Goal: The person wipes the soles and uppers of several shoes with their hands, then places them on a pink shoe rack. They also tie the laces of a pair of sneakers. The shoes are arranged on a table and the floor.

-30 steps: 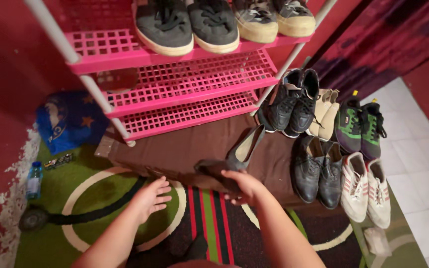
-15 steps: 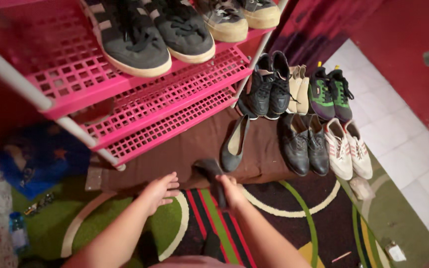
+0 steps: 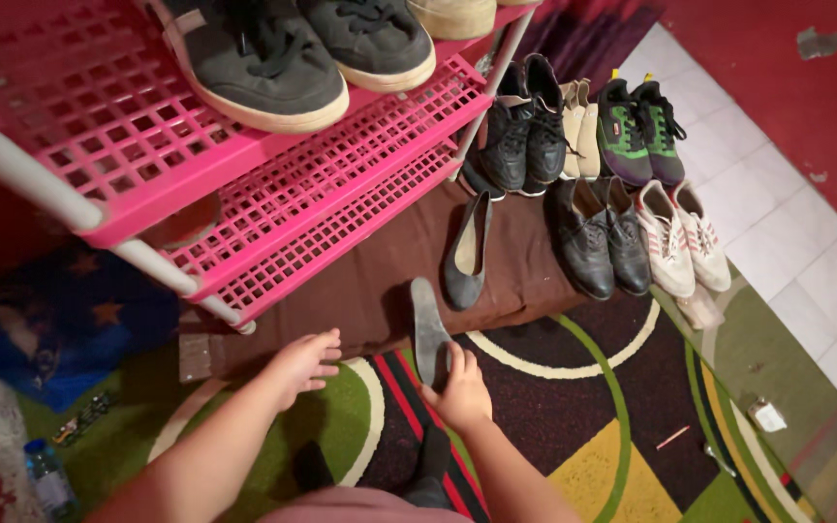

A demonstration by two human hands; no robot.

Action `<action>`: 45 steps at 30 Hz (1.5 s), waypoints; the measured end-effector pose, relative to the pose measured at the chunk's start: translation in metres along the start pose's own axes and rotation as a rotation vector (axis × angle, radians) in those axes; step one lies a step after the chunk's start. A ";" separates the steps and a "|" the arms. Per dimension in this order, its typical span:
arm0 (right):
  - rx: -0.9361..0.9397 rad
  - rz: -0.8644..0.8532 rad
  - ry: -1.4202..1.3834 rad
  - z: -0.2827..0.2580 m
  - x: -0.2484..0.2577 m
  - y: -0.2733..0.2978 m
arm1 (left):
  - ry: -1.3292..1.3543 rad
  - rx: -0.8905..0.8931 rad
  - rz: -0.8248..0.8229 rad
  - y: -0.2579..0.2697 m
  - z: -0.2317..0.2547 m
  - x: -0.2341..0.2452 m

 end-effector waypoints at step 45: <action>0.171 -1.676 -1.598 -0.190 0.149 -0.042 | -0.526 -1.518 0.909 0.296 0.254 0.022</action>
Point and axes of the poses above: each hand's wrist, its own y-axis away from the middle knuckle, its own x-axis out of the back of the hand, z = x × y, the point moved 5 cm from there along -y, towards the middle knuckle, and after that the axes turned 4 degrees about -x, right-handed, at the moved point
